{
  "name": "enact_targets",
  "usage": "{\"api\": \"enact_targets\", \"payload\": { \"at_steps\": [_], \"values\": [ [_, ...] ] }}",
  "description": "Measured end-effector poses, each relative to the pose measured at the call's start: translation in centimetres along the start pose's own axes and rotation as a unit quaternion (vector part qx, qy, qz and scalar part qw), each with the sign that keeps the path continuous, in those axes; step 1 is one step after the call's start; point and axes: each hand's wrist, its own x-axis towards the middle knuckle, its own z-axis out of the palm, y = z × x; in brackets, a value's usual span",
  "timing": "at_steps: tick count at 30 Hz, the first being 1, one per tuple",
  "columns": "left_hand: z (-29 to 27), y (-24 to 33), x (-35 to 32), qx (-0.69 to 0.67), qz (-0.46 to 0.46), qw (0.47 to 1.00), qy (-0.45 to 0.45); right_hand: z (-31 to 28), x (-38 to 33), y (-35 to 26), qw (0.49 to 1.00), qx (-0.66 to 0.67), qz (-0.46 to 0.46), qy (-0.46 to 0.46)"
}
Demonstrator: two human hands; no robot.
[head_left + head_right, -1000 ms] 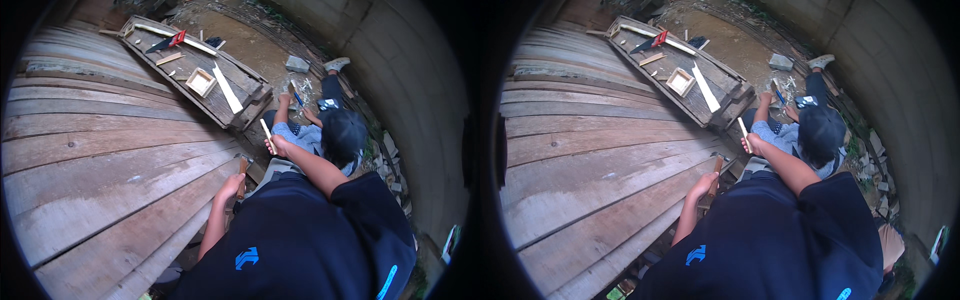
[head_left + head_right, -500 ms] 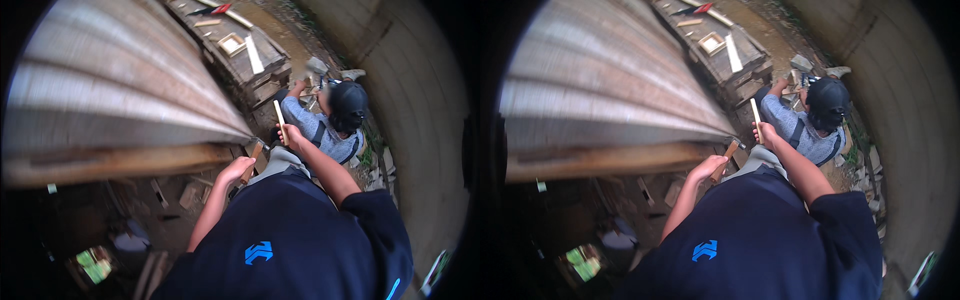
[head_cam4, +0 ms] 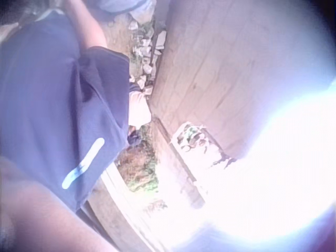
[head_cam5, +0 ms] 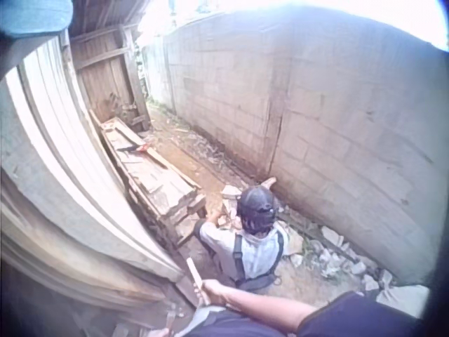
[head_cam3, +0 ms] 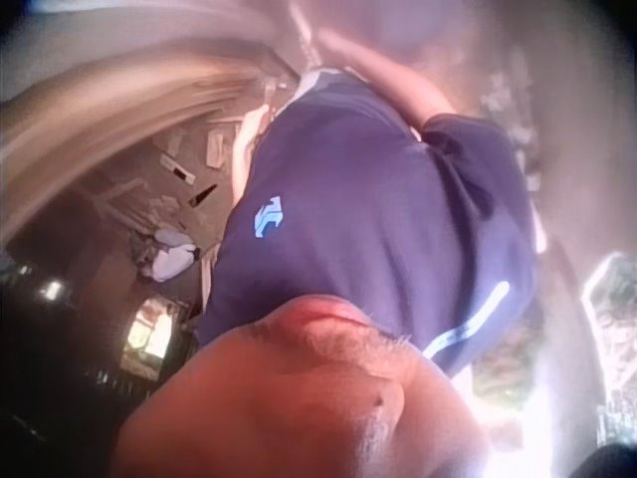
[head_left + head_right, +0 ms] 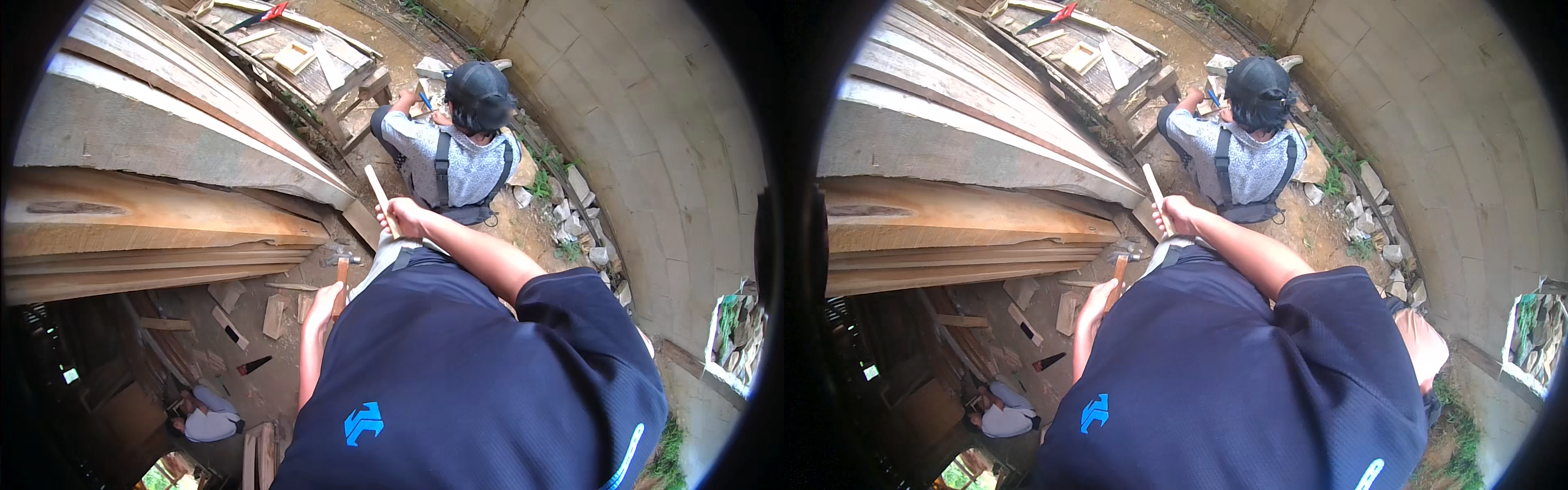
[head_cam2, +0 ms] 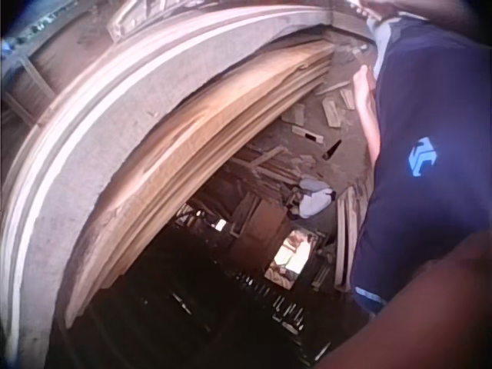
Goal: The person sits on the floor and uses a hammer to drive nails into small wooden pieces. They repeatedly pick up wood, position it, hammer nails, and inspect the pieces.
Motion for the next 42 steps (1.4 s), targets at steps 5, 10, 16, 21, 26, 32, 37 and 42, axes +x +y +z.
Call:
{"api": "enact_targets", "payload": {
  "at_steps": [5, 10, 16, 21, 26, 32, 37, 42],
  "values": [
    [-0.7, -2.4, -2.1, -0.037, 0.000, 0.999, 0.021, 2.1, 1.1, 1.3, 0.989, -0.144, 0.039, 0.003],
    [-2.0, -3.6, -3.8, -0.068, 0.038, 0.996, 0.036, 3.0, 0.8, 1.8, 0.936, -0.345, -0.056, 0.027],
    [-2.1, -8.4, -5.9, -0.173, 0.053, 0.978, 0.107, 3.2, 0.3, 1.1, 0.845, -0.534, -0.033, -0.026],
    [-2.8, -12.7, -7.3, -0.233, 0.075, 0.959, 0.145, 5.0, 2.1, 0.6, 0.774, -0.619, 0.005, -0.131],
    [-2.0, -17.7, -8.3, -0.296, 0.061, 0.928, 0.219, 13.4, -0.1, 2.3, 0.742, -0.644, 0.021, -0.183],
    [0.3, -23.3, -8.4, -0.406, 0.037, 0.861, 0.304, 18.9, 2.1, 4.7, 0.760, -0.567, 0.104, -0.299],
    [1.5, -21.0, -12.2, -0.523, 0.069, 0.795, 0.299, 20.2, 6.9, 4.9, 0.712, -0.606, 0.128, -0.331],
    [3.5, -23.0, -12.6, -0.531, 0.119, 0.735, 0.406, 21.2, 12.9, 5.8, 0.627, -0.698, 0.212, -0.274]
  ]
}}
